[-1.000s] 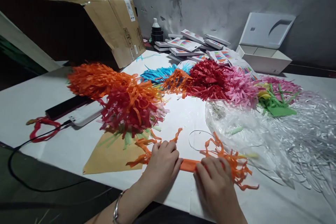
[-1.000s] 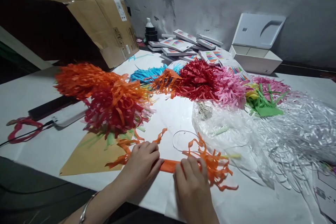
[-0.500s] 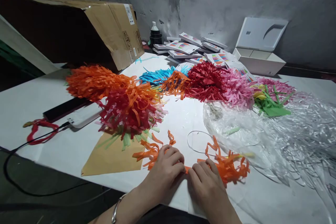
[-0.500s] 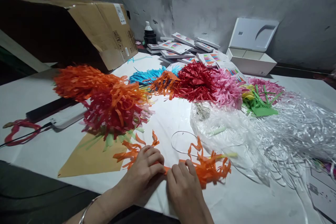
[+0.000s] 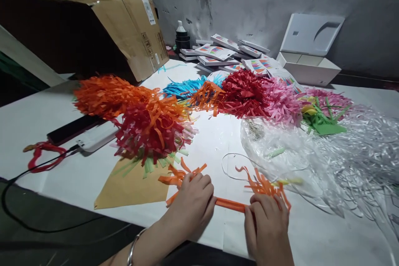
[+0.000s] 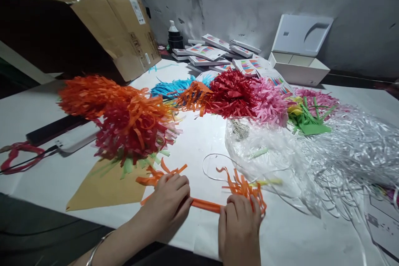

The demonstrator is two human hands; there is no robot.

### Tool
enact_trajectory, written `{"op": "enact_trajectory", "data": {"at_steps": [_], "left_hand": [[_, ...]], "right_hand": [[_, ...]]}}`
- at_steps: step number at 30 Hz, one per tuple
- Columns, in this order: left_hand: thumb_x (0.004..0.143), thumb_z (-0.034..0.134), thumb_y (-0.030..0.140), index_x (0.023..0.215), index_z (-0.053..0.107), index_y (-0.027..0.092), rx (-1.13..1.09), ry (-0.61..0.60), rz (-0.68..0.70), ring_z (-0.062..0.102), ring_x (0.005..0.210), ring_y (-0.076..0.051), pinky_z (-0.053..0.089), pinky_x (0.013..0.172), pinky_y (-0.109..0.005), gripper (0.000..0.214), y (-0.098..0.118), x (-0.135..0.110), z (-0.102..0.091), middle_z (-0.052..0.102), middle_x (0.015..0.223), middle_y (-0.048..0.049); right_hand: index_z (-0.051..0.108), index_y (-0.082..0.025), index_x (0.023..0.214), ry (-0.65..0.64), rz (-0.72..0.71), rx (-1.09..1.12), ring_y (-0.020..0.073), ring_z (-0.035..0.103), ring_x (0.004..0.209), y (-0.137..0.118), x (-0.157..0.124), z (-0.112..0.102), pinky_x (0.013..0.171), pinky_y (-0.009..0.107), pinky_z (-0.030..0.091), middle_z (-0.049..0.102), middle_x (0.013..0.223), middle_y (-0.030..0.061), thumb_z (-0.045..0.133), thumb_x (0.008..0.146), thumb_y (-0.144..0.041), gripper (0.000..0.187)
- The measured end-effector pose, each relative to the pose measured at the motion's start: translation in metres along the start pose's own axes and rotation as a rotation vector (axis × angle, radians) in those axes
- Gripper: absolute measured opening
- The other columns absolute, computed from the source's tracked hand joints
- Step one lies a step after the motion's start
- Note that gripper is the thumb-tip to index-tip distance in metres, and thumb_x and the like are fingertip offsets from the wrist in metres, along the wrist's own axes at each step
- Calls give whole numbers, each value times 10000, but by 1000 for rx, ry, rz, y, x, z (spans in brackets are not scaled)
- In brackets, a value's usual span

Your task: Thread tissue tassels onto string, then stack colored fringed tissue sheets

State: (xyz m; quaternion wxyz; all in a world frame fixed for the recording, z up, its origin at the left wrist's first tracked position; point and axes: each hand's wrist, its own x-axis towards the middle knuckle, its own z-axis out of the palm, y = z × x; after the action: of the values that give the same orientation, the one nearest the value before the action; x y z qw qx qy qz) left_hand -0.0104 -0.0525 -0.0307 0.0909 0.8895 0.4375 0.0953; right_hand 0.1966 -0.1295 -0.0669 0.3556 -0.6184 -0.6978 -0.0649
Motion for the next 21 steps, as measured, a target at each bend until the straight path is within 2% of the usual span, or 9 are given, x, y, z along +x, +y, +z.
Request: {"op": "enact_trajectory", "data": {"at_steps": [1,3,6,9,11,14,16,18,21], "left_hand": [[901,586,158,761,627,176,16,-21,-19,579,822,-253,405,831,-462,147,1,3,0,640,852,-51],[887,603,151,783,638,177,13,-40,-35,586,850,-259,414,812,-449,112,2,6,0,646,878,-53],[882,587,98,810,645,186,-40,32,15,577,855,-233,408,831,-430,128,0,5,3,644,889,-38],[893,624,127,797,668,211,-97,159,146,561,847,-206,385,884,-429,135,-5,2,4,644,878,-18],[898,669,185,805,691,232,-117,210,232,557,861,-203,360,932,-450,106,-8,0,3,654,880,-10],[922,648,172,833,694,236,-110,226,321,554,878,-200,327,982,-475,119,-11,-3,3,664,875,-1],[936,606,131,840,679,221,-113,234,351,549,875,-197,320,990,-482,151,-11,-4,5,661,867,-1],[941,584,113,832,660,206,-147,243,360,545,867,-194,329,977,-476,162,-10,-4,8,663,870,-4],[932,596,112,788,630,196,-230,250,328,548,858,-188,359,926,-435,170,-8,-2,11,669,862,-1]], "right_hand": [[597,-203,818,13,37,-33,235,632,890,-3,1,1,1059,568,324,676,900,51,480,998,-190,215],[629,-197,885,33,17,-55,255,630,949,-8,5,3,1053,570,319,682,967,74,473,999,-181,194],[660,-183,1025,5,-174,35,231,623,939,-13,11,6,1006,474,372,686,958,71,472,992,-132,197],[648,-176,912,-83,-276,61,186,579,778,-16,15,11,921,407,388,652,796,29,431,986,-65,255],[613,-182,811,-102,-254,59,175,545,719,-15,17,11,896,401,373,615,735,16,419,983,-53,290],[608,-202,809,-110,-181,167,169,545,720,-14,19,7,902,400,354,608,746,3,449,1005,-131,262],[639,-217,894,-101,-163,208,183,566,780,-16,20,4,938,414,338,641,803,7,477,1017,-209,204],[646,-219,926,-82,-204,168,197,574,835,-21,21,5,984,439,311,659,822,13,446,1034,-209,227],[597,-201,796,-96,-277,92,175,545,773,-25,21,10,1001,437,304,618,734,5,348,1034,-98,360]]}}
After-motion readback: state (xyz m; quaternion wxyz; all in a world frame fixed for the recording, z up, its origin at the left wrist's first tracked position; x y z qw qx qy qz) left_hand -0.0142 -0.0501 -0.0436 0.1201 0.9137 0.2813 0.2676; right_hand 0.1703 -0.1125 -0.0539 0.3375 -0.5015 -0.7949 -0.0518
